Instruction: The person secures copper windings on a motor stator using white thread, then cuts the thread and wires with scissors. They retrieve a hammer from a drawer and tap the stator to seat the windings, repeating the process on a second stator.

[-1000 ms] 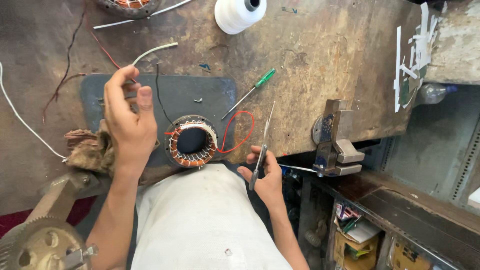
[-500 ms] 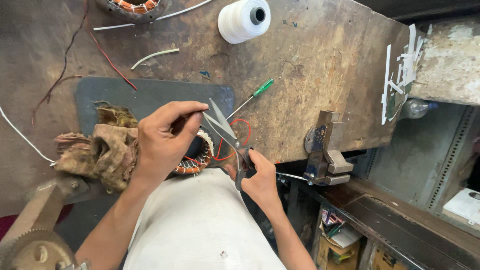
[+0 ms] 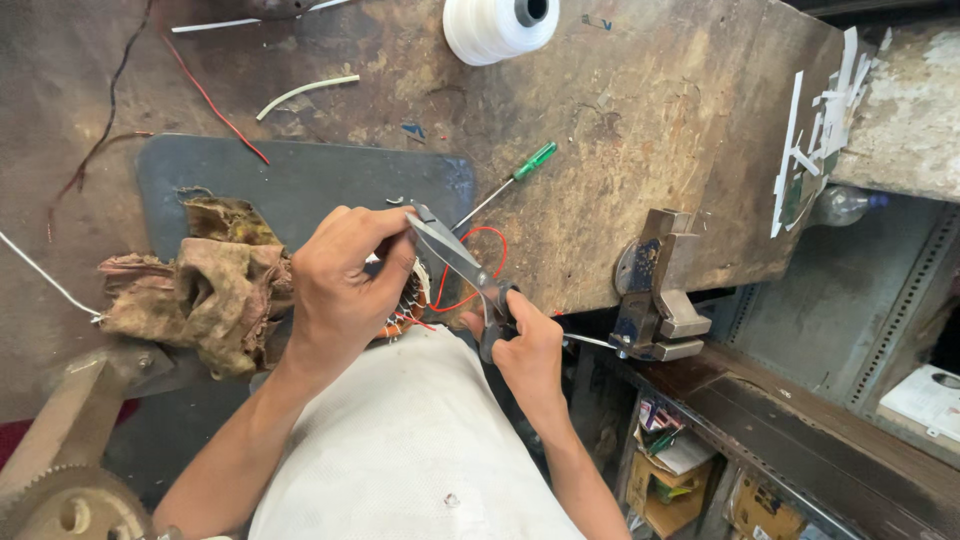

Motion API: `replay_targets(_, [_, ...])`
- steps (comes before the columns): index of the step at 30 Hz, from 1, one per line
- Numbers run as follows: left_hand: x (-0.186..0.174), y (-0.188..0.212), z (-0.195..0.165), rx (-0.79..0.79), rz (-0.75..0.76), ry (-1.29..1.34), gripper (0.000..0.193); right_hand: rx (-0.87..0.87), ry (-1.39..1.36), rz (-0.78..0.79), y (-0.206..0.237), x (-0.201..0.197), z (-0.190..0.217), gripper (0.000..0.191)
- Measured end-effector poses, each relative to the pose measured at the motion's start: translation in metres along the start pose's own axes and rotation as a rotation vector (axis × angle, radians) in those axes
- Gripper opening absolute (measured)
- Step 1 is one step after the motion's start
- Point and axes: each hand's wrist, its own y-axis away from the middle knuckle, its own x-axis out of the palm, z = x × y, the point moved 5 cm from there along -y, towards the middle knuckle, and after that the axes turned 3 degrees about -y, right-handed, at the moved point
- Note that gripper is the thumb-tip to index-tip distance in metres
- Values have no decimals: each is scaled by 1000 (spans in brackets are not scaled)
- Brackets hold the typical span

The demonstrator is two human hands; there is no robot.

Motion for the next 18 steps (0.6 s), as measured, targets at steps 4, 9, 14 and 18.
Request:
replay_targets(4, [3,0,-1,36,3,-12,16,-8,91,-48,2,-2,0,28])
replay_targets(9, [5,6,-3,53,10,-25,14,21,166,-160,9,-3,-9,28])
replay_targets(14, [8,14,-4,22,24,13,6,-154,237,-307,22,-2,-17,21])
replay_targets(18, [9,18,-6,35,52,10,5,-51,350,-344,29,3,-33,21])
